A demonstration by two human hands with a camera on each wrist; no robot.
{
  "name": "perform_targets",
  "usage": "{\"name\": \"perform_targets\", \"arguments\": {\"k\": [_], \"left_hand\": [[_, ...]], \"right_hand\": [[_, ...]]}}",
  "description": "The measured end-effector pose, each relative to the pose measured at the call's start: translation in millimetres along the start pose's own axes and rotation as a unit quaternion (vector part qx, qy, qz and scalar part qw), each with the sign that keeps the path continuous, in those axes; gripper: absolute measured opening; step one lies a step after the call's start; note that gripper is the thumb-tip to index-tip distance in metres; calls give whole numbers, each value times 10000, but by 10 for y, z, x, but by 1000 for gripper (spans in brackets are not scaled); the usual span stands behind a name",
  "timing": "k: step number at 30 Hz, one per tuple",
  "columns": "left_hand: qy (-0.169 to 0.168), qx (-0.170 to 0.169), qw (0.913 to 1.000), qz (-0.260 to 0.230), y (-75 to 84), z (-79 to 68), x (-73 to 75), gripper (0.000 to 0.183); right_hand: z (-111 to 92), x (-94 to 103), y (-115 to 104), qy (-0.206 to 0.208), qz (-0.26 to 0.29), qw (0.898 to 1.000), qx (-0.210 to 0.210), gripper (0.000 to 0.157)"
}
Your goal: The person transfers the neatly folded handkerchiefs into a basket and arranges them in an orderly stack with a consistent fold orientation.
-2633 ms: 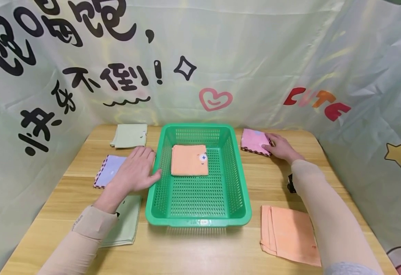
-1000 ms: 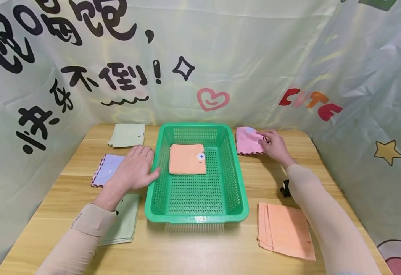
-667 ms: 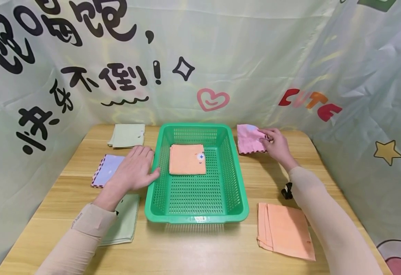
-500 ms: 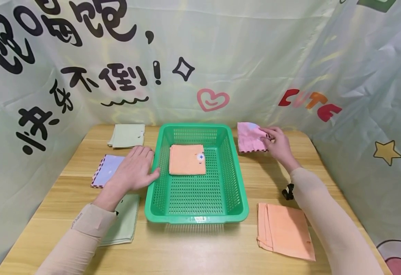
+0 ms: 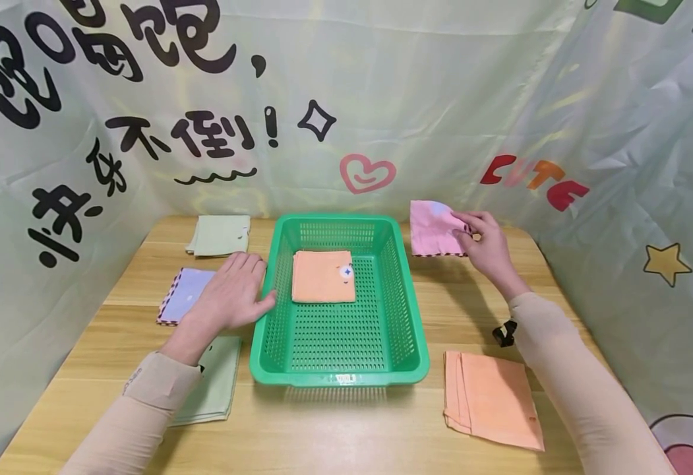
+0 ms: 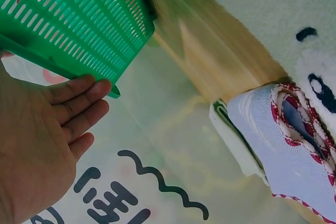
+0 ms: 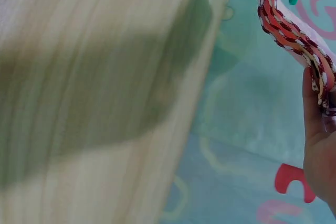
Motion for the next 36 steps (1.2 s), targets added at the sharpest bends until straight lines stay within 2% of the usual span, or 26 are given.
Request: {"name": "perform_targets", "arguments": {"k": [12, 22, 30, 36], "left_hand": [[5, -1, 10000, -16, -7, -18, -9, 48], [100, -50, 9999, -32, -13, -22, -13, 47], [181, -137, 9997, 3, -11, -14, -16, 44], [122, -106, 9999, 34, -11, -4, -16, 44]], "right_hand": [[-12, 71, -348, 251, 168, 9987, 419, 35], [38, 65, -689, 450, 298, 9941, 943, 34], [139, 16, -881, 297, 481, 9941, 922, 36], [228, -107, -1017, 45, 707, 9944, 785, 37]]}}
Point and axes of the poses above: each hand's wrist, its own z-axis towards the middle knuckle, its own x-axis out of the back of the hand, y = z × x, the point moved 6 cm from there along z, towards the middle knuckle, and after that the axes turned 7 degrees about -y, right-handed, at the moved point
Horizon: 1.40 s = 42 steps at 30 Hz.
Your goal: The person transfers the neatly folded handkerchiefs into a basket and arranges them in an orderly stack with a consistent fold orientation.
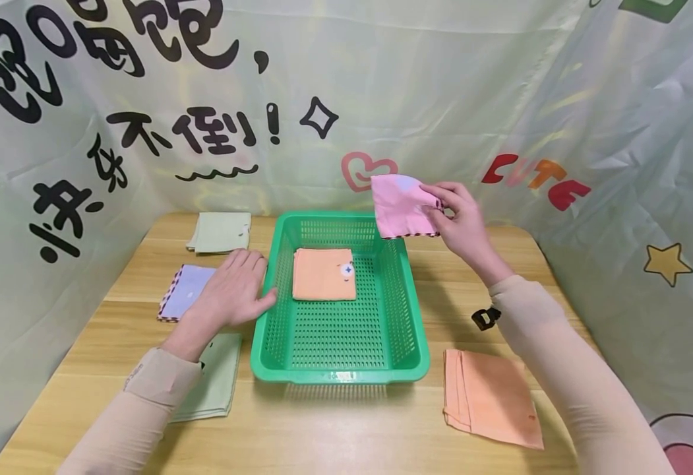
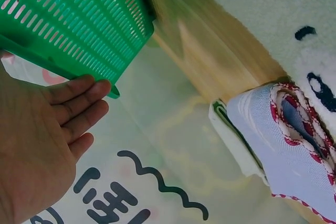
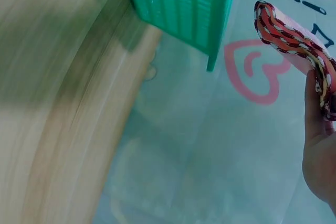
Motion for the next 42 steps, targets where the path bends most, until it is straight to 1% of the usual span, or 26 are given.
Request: {"name": "perform_targets", "arguments": {"k": [4, 10, 14, 20, 23, 25, 28, 34, 38, 42], "left_hand": [[13, -13, 10000, -18, 3, 3, 4, 45], [12, -2, 10000, -7, -2, 1, 3, 46], [-9, 15, 10000, -32, 1, 1, 7, 45], [-42, 45, 10000, -23, -1, 2, 2, 47], [-60, 49, 10000, -24, -4, 4, 2, 48], [-86, 52, 9999, -48, -5, 6, -1, 48], [-126, 56, 9999, -83, -8, 12, -5, 48], [-197, 75, 9997, -121, -9, 22, -10, 49], [-204, 85, 9996, -146, -7, 25, -12, 50], [-186, 94, 9996, -171, -5, 16, -6, 49]], "right_hand": [[55, -148, -71, -222, 135, 9997, 30, 38], [148, -419, -227, -593, 363, 9975, 133, 38], [215, -596, -341, -741, 458, 9961, 127, 39], [322, -831, -500, -848, 645, 9943, 34, 39], [367, -936, -544, -936, 1004, 9903, -199, 40], [390, -1008, -550, -992, 1280, 9858, -450, 40], [406, -1124, -546, -1081, 1682, 9759, -879, 40], [345, -1377, -454, -1430, 1906, 9563, -1696, 40], [277, -1517, -338, -1606, 2089, 9380, -2254, 40], [202, -1653, -207, -1778, 2382, 9156, -2708, 41]]}}
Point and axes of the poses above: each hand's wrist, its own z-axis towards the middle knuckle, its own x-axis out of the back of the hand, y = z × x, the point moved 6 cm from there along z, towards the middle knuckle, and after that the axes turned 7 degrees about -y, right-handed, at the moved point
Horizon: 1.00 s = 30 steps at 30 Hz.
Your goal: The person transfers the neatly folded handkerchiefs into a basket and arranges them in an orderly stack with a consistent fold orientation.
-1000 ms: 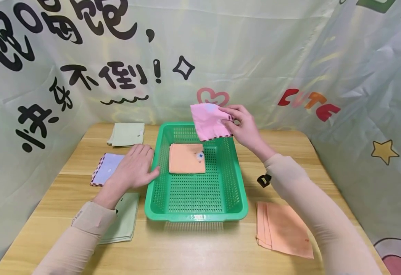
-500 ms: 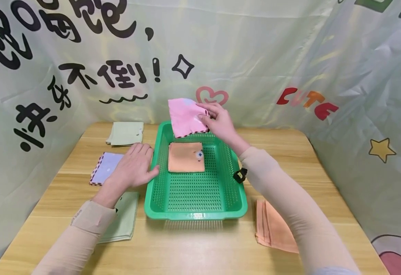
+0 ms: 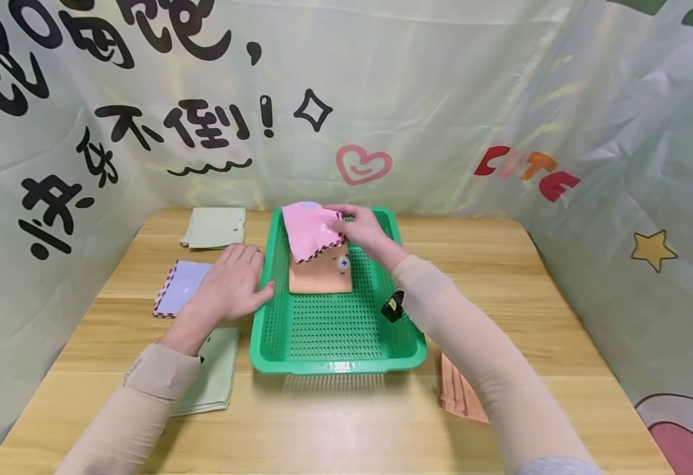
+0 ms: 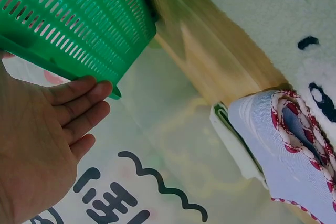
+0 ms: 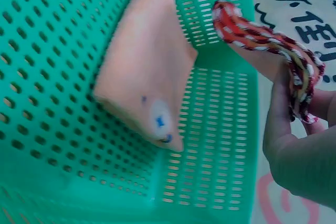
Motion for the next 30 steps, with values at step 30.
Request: {"name": "perform_targets", "arguments": {"k": [30], "left_hand": [[35, -1, 10000, -26, -7, -10, 18, 51]], "right_hand": [[90, -77, 438, -337, -616, 9892, -1288, 51]]}}
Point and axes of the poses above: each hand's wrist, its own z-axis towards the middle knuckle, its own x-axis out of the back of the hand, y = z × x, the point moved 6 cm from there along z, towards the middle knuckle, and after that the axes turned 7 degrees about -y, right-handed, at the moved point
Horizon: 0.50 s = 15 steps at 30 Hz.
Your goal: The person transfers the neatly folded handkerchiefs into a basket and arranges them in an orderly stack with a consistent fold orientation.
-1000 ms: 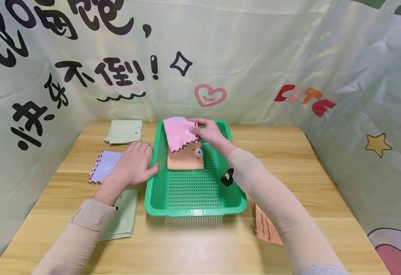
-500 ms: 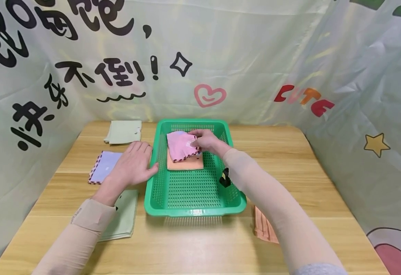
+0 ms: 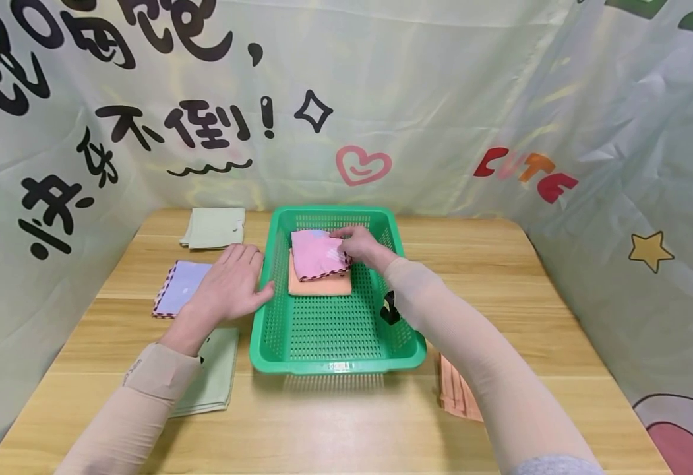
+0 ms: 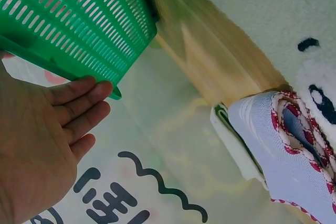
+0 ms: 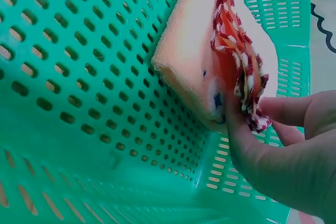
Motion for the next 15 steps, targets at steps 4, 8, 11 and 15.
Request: {"name": "perform_targets", "arguments": {"k": [4, 8, 11, 15], "left_hand": [[1, 5, 10000, -1, 4, 4, 4, 50], [-35, 13, 10000, -6, 6, 7, 1, 50], [-83, 26, 10000, -12, 5, 8, -7, 50], [-91, 40, 9999, -20, 2, 9, -13, 50]], "right_hand": [[1, 3, 4, -68, 229, 9997, -13, 52], [8, -4, 9, -206, 655, 9976, -49, 49], [23, -23, 28, -351, 718, 9966, -184, 48], [49, -54, 61, -519, 434, 9973, -272, 51]]}}
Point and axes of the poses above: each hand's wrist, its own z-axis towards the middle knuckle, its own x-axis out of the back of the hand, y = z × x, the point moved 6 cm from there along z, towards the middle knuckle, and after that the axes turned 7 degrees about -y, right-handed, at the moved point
